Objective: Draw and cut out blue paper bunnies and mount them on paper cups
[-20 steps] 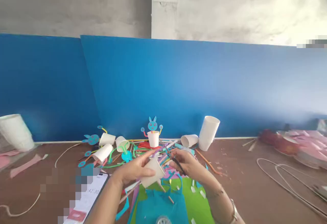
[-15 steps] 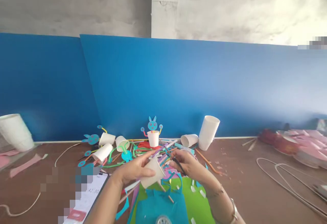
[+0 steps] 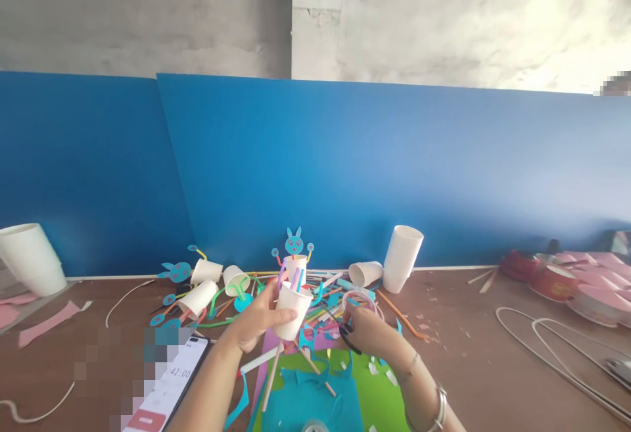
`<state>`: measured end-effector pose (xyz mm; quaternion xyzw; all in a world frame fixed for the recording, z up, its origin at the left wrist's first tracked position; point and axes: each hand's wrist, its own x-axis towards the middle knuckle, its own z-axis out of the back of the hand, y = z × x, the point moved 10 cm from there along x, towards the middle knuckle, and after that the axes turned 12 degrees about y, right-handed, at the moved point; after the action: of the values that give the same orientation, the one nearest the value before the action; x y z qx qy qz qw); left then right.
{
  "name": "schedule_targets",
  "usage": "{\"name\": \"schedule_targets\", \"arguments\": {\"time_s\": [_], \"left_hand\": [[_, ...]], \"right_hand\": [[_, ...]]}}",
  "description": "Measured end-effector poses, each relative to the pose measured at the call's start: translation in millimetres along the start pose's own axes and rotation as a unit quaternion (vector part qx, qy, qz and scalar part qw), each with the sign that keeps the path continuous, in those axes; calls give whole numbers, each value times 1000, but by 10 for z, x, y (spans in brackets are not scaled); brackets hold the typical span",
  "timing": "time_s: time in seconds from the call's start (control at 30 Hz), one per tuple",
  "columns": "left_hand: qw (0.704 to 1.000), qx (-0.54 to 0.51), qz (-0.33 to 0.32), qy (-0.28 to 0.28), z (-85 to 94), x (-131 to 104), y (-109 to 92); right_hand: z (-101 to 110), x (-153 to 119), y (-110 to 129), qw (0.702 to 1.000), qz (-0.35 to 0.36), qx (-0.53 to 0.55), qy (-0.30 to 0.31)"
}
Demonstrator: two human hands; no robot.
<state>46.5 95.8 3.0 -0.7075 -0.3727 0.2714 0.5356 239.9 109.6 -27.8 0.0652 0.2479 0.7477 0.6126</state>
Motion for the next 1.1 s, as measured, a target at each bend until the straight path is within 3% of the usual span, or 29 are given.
{"name": "schedule_targets", "arguments": {"time_s": [0.13, 0.27, 0.43, 0.57, 0.67, 0.8, 0.87, 0.9, 0.97, 1.1], "left_hand": [[998, -31, -10, -59, 49, -11, -49], [994, -28, -6, -102, 107, -61, -47], [994, -24, -56, -87, -40, -46, 3], [997, -10, -49, -61, -203, 7, 158], [998, -11, -44, -51, -269, 27, 204], [999, 9, -46, -16, -393, 30, 175], [999, 30, -44, -5, -458, 19, 162], [998, 39, -39, 0, -492, 14, 164], [998, 47, -31, 7, -555, 6, 173], [999, 30, -23, -2, -598, -5, 206]], "right_hand": [[-194, 1, 77, 995, -53, -72, 35], [-291, -12, 119, 992, -61, -95, 61], [-310, 27, -5, 994, -55, -59, 70], [-363, 117, -153, 994, -41, 27, 94], [-215, 149, -176, 992, -29, 104, 68], [324, -37, 53, 974, 19, 212, -77], [610, -251, 261, 904, 125, 370, -172], [643, -311, 385, 889, 160, 395, -165], [616, -372, 557, 891, 179, 394, -137], [545, -363, 525, 885, 160, 411, -147]]}}
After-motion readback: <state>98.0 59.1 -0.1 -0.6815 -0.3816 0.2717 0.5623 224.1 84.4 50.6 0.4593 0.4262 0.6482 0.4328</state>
